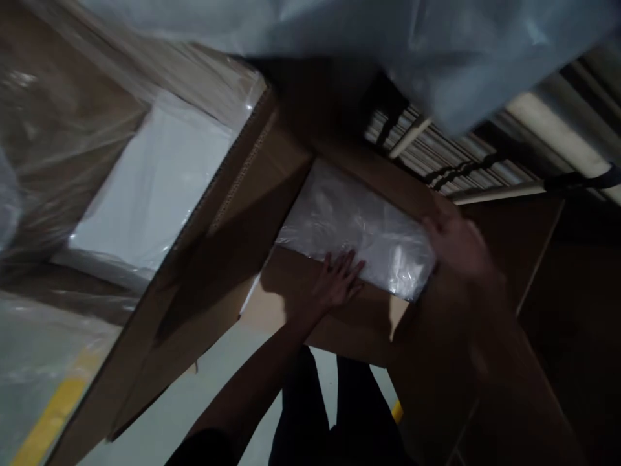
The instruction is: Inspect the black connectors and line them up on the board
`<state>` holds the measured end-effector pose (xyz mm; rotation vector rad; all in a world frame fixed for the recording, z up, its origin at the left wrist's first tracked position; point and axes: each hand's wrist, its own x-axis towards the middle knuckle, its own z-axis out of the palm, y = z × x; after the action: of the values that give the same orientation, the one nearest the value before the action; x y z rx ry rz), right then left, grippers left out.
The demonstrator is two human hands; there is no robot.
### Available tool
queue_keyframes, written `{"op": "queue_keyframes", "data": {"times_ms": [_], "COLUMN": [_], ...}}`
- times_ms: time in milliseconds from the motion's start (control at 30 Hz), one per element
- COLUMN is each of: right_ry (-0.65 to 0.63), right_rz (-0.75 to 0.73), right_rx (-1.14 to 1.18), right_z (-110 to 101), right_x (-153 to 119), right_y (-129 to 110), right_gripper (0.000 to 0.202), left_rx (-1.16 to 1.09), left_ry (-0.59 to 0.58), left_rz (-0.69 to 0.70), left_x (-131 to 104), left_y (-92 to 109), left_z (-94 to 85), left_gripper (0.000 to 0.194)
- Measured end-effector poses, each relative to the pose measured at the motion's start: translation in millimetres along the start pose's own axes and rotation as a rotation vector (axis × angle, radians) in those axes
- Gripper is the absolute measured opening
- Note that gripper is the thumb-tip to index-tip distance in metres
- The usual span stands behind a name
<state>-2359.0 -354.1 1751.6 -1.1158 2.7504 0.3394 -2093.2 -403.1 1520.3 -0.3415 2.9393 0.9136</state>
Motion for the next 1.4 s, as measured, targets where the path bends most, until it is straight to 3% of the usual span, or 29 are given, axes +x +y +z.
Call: {"op": "queue_keyframes", "data": {"times_ms": [100, 233, 367, 467, 600, 767, 900, 1100, 1400], "right_ry": [-0.011, 0.1, 0.103, 0.115, 0.102, 0.102, 0.086, 0.066, 0.08], "right_rz": [-0.004, -0.084, 0.005, 0.03, 0.024, 0.016, -0.005, -0.021, -0.018], "right_rx": [-0.029, -0.032, -0.045, -0.05, -0.038, -0.029, -0.015, 0.016, 0.048], "right_z": [41.8, 100.9, 161.8, 188.7, 193.7, 187.1, 182.2, 173.1, 187.2], "right_x": [-15.0, 0.5, 4.7, 3.7, 5.9, 3.9, 1.7, -0.5, 2.2], "right_y": [-24.0, -40.3, -45.8, -47.3, -45.9, -46.9, -49.3, -49.7, -50.3], "right_gripper": [0.044, 0.045, 0.047, 0.047, 0.047, 0.047, 0.048, 0.047, 0.049], "left_rx": [-0.007, -0.012, -0.025, -0.047, -0.06, -0.028, 0.012, 0.053, 0.079], "left_ry": [0.026, 0.066, 0.218, 0.331, 0.275, 0.198, 0.129, 0.072, 0.042], "left_rz": [0.006, 0.006, 0.048, 0.1, 0.118, -0.014, -0.102, -0.113, -0.12], "left_x": [-6.7, -10.8, -17.9, -27.3, -21.2, 19.2, 36.9, 37.0, 40.2], "left_y": [0.5, 1.4, -1.9, -2.0, -0.6, -9.1, -14.5, -9.1, -12.7], "left_z": [2.7, 4.8, 11.3, 13.6, 0.0, -21.9, -19.7, -22.5, -15.4], "left_gripper": [0.073, 0.074, 0.07, 0.068, 0.074, 0.085, 0.085, 0.088, 0.09]}}
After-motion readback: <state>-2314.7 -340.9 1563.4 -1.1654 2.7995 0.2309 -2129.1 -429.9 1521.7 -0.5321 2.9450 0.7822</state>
